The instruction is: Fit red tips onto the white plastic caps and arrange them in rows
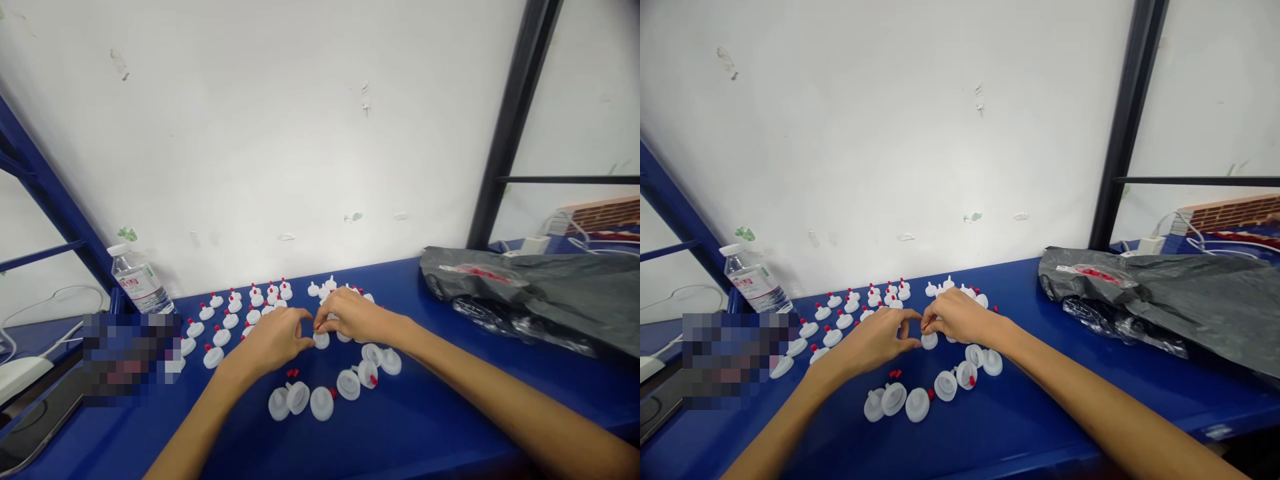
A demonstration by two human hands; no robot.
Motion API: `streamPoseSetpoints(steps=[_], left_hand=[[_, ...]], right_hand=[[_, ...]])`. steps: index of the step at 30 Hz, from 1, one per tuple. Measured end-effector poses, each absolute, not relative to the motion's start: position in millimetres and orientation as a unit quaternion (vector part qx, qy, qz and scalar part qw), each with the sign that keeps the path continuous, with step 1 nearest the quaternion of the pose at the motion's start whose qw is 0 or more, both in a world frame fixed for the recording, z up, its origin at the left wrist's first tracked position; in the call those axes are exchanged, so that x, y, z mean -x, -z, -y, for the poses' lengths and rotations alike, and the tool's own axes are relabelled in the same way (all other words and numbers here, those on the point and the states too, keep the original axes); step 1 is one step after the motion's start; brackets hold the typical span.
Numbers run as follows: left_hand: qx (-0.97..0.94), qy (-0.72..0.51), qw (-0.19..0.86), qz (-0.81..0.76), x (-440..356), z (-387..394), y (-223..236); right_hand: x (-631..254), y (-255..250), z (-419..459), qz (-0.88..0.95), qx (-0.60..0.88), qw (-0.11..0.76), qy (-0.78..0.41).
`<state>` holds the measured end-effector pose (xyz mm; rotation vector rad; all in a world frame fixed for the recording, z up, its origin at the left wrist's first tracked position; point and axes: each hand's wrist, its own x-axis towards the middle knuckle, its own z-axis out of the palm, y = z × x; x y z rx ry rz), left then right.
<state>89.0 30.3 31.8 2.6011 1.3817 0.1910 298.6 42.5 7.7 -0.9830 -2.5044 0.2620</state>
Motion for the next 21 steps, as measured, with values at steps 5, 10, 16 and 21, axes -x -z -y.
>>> streamPoseSetpoints(steps=[5,10,16,21], left_hand=[[-0.88,-0.099,0.083,-0.457,-85.4,-29.1,-37.7],[-0.869,-0.154,0.031,-0.469,-89.2,-30.3,-33.7],[-0.863,-0.197,-0.002,-0.466,-90.3,-30.6,-33.7],[-0.882,-0.176,0.015,-0.437,-95.1,-29.0,-26.1]], right_hand=[[-297.0,-8.2,-40.2,0.912,0.352,0.208,-0.041],[-293.7,-3.1,-38.5,0.912,0.343,0.22,-0.037],[-302.6,-14.9,-40.7,0.914,0.344,0.204,-0.068],[-327.8,-34.7,-47.3,0.89,0.355,0.268,-0.096]])
